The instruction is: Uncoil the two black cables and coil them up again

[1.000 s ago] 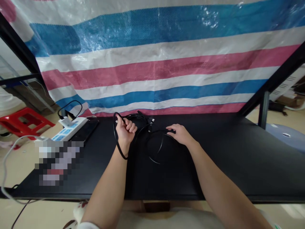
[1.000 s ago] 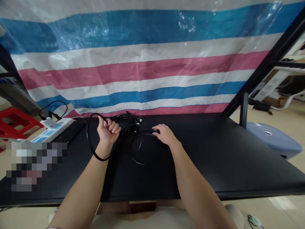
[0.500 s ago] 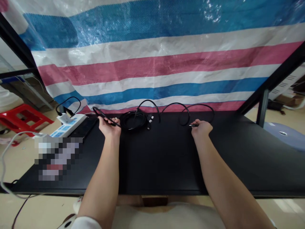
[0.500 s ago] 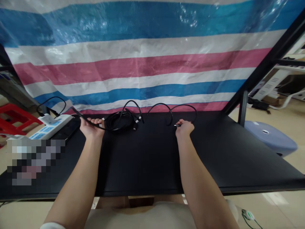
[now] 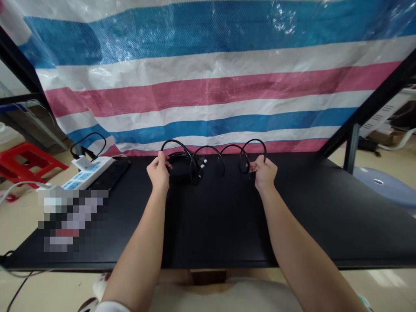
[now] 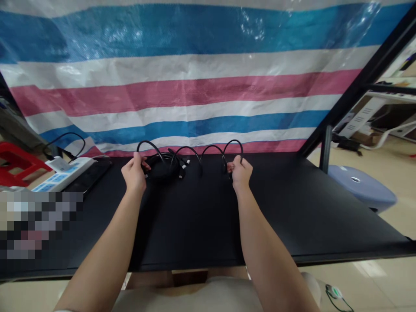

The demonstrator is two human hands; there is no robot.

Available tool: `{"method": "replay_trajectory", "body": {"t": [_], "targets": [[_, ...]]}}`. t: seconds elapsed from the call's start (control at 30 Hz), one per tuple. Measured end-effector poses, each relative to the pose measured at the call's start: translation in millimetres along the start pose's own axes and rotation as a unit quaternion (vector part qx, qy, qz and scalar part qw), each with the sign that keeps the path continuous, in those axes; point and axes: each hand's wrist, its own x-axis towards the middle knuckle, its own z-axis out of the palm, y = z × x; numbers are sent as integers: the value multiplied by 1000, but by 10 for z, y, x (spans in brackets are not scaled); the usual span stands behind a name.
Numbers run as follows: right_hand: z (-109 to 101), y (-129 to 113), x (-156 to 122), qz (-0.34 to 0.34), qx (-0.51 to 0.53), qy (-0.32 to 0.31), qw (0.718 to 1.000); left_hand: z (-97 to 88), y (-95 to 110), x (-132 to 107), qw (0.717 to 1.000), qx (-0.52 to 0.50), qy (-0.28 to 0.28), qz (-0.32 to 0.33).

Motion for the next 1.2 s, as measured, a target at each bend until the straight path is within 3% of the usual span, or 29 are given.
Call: {"method": "replay_trajectory", "body": {"t": [0.13,0.27,0.33,0.4,0.53,0.67,0.77,1.0,1.2], "targets": [[-35,-29,-69,-40,-54,-102,993,-32,-4,-79,967,209,27,146],[-64,-52,-112,-112,-124,-181,969,-34,8,-98,955,250,39,154],[-53,-40,-106,-115,-155,-165,967,-25,29,-92,962,237,55,126],[-29,-11,-86,-84,-168,-111,976,-14,54,-91,969,221,59,93],[20,56,-73,-50,-157,-5,986,29,95,-149,977,194,16,83],[43,58,-164,-136,-187,-33,972,97,102,-258,978,179,-24,105],[59,9,-248,-160,-246,-75,953,134,89,-315,980,158,-40,114],[62,-52,-178,-83,-221,20,971,144,66,-314,988,123,-54,77],[90,13,-91,-28,-135,37,990,163,78,-351,982,165,-61,75]]}}
